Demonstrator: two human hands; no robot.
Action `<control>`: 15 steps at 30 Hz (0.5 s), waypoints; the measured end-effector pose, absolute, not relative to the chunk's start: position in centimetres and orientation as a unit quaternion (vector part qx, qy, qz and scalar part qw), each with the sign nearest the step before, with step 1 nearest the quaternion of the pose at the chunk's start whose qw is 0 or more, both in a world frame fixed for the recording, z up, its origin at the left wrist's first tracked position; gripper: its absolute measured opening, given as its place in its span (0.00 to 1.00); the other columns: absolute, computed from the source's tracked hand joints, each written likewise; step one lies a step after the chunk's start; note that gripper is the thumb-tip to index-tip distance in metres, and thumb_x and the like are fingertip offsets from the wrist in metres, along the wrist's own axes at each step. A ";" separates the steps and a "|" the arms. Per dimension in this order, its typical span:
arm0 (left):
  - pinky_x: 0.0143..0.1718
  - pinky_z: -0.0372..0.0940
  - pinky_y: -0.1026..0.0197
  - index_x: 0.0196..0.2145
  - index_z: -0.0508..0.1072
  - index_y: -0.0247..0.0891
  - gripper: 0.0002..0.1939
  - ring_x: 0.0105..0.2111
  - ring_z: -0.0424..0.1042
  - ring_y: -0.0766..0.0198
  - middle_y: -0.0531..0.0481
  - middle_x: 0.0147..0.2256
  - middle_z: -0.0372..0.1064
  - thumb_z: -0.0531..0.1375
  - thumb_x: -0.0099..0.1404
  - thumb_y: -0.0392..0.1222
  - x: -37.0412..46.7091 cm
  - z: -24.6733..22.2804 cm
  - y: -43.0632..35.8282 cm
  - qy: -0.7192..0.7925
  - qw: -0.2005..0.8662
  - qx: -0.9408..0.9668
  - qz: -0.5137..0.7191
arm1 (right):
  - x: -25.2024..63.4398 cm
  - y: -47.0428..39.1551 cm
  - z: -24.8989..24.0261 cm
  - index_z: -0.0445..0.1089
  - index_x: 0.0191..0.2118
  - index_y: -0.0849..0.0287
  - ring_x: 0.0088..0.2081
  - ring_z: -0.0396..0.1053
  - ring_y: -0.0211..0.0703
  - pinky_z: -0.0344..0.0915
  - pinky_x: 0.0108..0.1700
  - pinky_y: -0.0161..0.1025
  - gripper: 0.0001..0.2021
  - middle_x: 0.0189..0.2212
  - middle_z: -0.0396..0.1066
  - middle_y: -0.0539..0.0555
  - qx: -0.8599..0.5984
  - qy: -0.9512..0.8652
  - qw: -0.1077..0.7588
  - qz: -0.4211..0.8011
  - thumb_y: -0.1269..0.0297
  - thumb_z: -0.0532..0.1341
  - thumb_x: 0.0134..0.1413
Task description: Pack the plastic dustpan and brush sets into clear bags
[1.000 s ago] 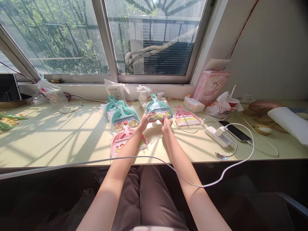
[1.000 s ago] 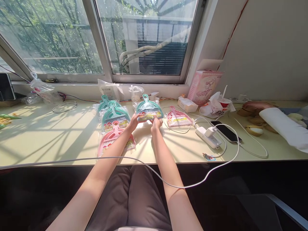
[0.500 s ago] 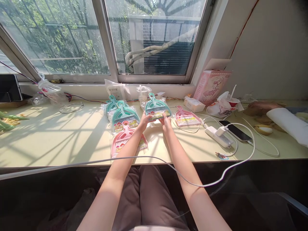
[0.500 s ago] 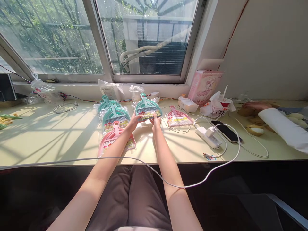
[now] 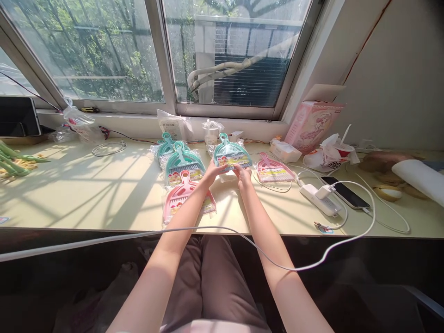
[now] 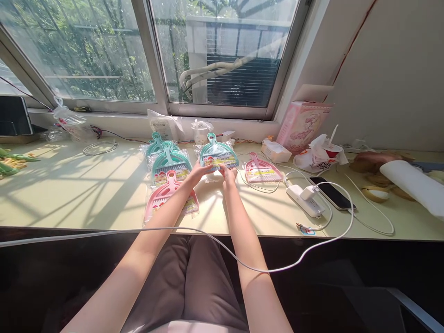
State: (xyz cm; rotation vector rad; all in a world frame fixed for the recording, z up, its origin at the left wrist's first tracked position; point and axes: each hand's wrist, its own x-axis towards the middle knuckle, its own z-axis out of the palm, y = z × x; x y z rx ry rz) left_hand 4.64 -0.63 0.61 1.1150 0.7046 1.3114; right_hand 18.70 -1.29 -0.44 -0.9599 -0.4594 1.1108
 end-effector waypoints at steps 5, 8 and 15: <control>0.63 0.70 0.31 0.60 0.72 0.38 0.45 0.55 0.79 0.36 0.37 0.50 0.82 0.82 0.45 0.43 4.6 0.4 -0.6 0.294 0.595 0.498 0.558 | 18.6 -1.5 -0.6 0.71 0.51 0.59 0.53 0.81 0.49 0.79 0.59 0.45 0.24 0.48 0.82 0.57 -0.440 -0.213 0.719 0.493 0.76 0.73 0.48; 0.64 0.69 0.30 0.60 0.72 0.38 0.46 0.55 0.79 0.37 0.38 0.49 0.81 0.81 0.44 0.41 4.6 0.2 -0.4 0.294 0.589 0.502 0.561 | 18.4 -1.3 -0.8 0.70 0.55 0.58 0.54 0.81 0.49 0.80 0.58 0.47 0.28 0.49 0.82 0.57 -0.442 -0.239 0.716 0.484 0.72 0.75 0.47; 0.62 0.71 0.35 0.61 0.71 0.41 0.47 0.54 0.79 0.39 0.40 0.50 0.80 0.80 0.44 0.38 4.1 0.4 -0.4 0.307 0.591 0.524 0.531 | 18.3 0.1 -2.2 0.71 0.54 0.55 0.51 0.82 0.46 0.81 0.56 0.45 0.25 0.47 0.82 0.54 -0.447 -0.243 0.728 0.459 0.70 0.74 0.50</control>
